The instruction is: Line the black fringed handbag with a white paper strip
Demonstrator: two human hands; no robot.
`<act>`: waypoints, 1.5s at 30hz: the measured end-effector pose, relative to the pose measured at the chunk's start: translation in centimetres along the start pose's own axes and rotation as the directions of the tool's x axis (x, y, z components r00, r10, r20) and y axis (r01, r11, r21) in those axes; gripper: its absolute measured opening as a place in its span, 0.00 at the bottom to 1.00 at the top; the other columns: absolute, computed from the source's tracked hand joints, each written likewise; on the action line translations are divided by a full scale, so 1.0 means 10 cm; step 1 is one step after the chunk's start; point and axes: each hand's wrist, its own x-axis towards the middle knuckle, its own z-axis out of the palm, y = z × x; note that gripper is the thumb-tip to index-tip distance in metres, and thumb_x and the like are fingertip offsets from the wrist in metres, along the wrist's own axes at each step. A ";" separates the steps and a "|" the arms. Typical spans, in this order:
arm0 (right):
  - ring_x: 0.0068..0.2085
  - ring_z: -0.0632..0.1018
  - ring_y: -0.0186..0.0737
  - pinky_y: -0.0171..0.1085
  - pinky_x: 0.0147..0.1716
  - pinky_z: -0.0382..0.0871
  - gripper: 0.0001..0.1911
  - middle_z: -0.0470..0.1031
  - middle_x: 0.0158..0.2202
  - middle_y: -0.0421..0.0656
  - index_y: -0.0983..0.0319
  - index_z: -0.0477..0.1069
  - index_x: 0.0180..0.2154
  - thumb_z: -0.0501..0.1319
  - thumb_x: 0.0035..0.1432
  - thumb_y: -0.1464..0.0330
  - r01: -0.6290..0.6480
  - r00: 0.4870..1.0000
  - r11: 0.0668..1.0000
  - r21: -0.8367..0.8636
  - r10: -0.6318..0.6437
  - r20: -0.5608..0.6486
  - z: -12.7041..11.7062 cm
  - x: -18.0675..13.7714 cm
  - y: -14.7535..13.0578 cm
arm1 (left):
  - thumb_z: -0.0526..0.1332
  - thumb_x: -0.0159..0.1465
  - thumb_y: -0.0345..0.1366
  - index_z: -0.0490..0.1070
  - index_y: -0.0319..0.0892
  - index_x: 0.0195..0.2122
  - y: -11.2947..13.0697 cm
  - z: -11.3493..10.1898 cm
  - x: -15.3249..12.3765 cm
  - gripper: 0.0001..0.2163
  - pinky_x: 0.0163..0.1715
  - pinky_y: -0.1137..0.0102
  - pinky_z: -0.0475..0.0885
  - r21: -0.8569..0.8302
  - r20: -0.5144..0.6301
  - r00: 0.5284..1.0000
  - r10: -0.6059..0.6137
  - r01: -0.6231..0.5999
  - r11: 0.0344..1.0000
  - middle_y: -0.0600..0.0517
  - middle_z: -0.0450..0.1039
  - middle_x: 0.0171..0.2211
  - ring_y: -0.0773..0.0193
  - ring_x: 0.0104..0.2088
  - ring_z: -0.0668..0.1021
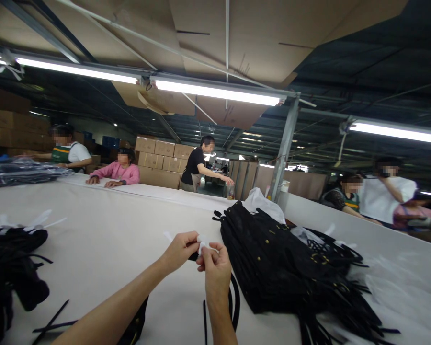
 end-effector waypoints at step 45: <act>0.24 0.76 0.32 0.30 0.24 0.74 0.26 0.75 0.22 0.36 0.61 0.68 0.32 0.74 0.39 0.51 -0.177 0.984 0.968 0.176 0.168 0.067 0.04 -0.05 -0.06 | 0.51 0.60 0.26 0.68 0.43 0.33 0.04 0.00 -0.20 0.08 0.32 0.73 0.64 0.221 -0.041 0.983 0.177 -0.164 0.961 0.55 0.70 0.29 0.67 0.28 0.70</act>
